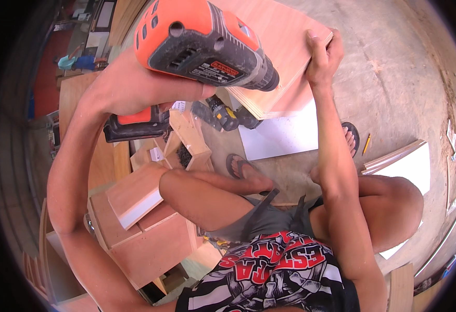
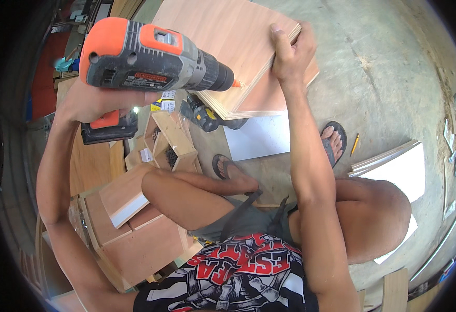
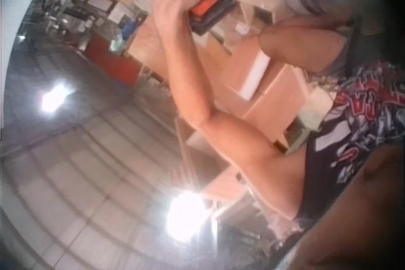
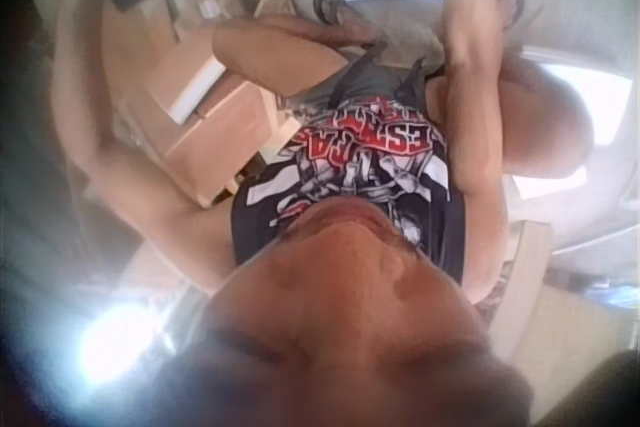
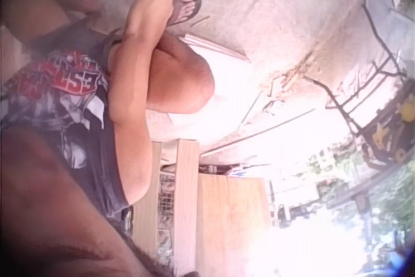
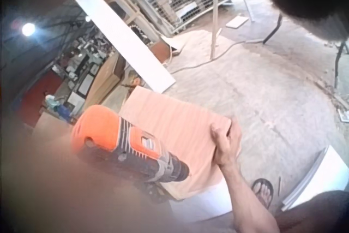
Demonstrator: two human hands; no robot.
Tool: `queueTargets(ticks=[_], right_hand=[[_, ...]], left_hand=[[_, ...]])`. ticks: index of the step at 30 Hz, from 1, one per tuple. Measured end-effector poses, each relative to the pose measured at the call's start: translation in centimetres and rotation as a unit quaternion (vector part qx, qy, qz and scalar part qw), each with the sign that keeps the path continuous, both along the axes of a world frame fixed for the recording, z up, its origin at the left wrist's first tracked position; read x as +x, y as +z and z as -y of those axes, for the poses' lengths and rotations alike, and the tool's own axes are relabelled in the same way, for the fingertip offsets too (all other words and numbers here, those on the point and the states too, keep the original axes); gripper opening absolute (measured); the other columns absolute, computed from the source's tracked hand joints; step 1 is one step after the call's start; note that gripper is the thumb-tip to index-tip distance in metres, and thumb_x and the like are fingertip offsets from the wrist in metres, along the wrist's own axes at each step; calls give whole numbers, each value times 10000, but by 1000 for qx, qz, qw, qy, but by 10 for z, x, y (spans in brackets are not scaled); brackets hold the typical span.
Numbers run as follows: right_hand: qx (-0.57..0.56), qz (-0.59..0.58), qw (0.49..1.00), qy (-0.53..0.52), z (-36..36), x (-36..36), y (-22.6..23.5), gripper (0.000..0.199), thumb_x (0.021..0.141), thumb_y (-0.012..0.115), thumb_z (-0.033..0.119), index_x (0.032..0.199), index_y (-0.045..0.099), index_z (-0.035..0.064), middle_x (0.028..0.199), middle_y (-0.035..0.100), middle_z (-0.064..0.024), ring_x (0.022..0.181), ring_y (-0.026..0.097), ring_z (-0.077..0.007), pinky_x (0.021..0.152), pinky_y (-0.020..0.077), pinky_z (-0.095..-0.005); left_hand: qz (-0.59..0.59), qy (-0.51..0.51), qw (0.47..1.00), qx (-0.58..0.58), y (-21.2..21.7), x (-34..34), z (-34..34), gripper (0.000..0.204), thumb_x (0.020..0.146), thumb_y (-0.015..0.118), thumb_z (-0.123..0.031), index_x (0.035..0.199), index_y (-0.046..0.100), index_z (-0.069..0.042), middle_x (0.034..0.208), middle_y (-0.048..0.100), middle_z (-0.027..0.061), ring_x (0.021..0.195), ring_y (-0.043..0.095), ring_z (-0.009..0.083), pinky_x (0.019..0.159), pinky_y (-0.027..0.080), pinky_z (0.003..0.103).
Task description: The person assembles a wooden box by aligning and screwing together wooden panels using a cordless drill. They handle screws and panels, occasionally adjusting the box orientation to access different sides.
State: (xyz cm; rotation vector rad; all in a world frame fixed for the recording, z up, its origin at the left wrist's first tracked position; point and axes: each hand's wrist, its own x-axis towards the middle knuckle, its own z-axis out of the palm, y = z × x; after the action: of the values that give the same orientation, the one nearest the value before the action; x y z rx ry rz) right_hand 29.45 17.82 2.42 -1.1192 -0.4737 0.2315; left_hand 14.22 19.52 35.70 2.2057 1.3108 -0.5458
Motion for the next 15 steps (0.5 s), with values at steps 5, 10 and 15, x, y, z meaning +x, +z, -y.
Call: queueTargets(ticks=[5, 10, 15], right_hand=[[-10, -3, 1000, 5, 3, 1, 3, 395, 819, 694, 309, 921, 634, -67, 785, 644, -147, 727, 601, -224, 666, 476, -365], [0, -8, 1000, -3, -1, 0, 1, 384, 818, 698, 308, 918, 636, -58, 785, 639, -142, 722, 597, -218, 651, 469, -366], [-10, -6, 1000, -3, -2, 2, -3, 379, 815, 698, 305, 908, 636, -57, 784, 629, -138, 711, 585, -216, 641, 458, -369]], left_hand=[[21, -13, 999, -39, -1, 0, -8, 360, 776, 852, -152, 1094, 706, -68, 874, 706, 19, 741, 647, 108, 670, 547, 299], [79, -83, 993, -19, -11, -13, -16, 385, 780, 844, -128, 1132, 698, -70, 931, 723, 26, 807, 660, 120, 738, 556, 319], [68, -75, 995, -21, -17, -14, -18, 392, 783, 844, -149, 1140, 701, -76, 931, 723, 29, 802, 662, 126, 739, 557, 319]])
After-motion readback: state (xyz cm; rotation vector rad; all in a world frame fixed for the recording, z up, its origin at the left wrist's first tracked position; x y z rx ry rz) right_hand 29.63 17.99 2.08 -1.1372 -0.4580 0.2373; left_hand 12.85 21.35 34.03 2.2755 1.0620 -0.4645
